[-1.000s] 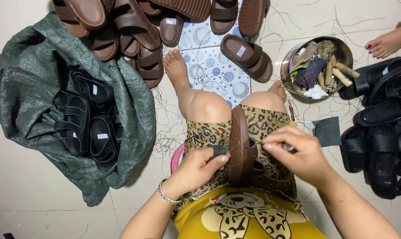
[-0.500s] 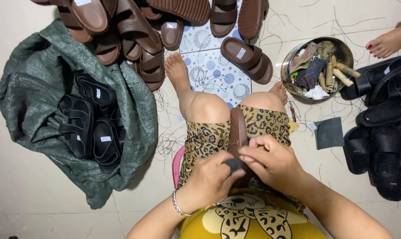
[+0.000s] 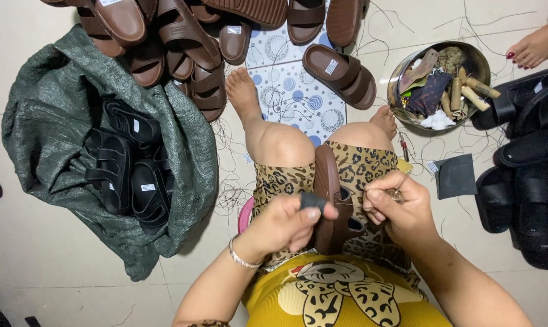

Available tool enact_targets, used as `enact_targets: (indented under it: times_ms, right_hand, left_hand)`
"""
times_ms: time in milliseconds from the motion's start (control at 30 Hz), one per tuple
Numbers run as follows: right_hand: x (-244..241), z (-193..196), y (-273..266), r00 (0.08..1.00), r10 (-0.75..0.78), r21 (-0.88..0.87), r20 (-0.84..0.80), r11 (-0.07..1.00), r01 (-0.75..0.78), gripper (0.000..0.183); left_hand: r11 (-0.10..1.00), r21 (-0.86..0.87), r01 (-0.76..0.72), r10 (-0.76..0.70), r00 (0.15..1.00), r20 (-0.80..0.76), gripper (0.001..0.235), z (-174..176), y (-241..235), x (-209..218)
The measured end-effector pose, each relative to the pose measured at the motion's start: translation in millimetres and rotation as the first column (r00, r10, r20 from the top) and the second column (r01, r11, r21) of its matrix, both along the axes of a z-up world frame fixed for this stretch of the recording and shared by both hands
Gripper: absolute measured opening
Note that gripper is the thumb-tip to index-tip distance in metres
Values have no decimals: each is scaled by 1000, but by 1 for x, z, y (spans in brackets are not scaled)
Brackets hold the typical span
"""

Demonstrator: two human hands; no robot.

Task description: The person sits on the floor and sews a brown sandal using a needle and thread. They hold the sandal on their lap and repeatedly push the needle through the sole and upper, pulling the thread to secure the parts together.

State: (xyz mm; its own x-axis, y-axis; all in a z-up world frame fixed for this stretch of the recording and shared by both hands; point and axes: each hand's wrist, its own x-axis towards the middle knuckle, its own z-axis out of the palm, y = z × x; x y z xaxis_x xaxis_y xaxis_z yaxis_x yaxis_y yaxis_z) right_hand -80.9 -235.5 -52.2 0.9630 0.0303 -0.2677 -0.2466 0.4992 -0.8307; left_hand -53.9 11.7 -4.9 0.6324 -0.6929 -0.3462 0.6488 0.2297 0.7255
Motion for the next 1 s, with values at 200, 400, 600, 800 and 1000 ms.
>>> enact_targets:
  times_ms: [200, 400, 600, 800, 1000]
  right_hand:
    - [10, 21, 3, 979, -11, -183, 203, 982, 49, 10]
    - [31, 55, 19, 902, 244, -365, 357, 925, -105, 6]
    - [46, 35, 14, 796, 376, -559, 474, 827, -57, 22]
    - [61, 61, -34, 895, 443, -778, -45, 547, -309, 20]
    - [51, 71, -45, 723, 691, -957, 17, 221, -188, 49]
  left_hand:
    - [912, -182, -368, 403, 889, 220, 31, 11, -25, 70]
    - [464, 162, -871, -43, 161, 986, 58, -34, -36, 121]
    - [733, 86, -675, 674, 703, -228, 27, -45, -12, 143]
    - [495, 806, -326, 312, 932, 185, 27, -47, 73, 141]
    - [295, 661, -690, -9, 690, 724, 30, 17, 30, 69]
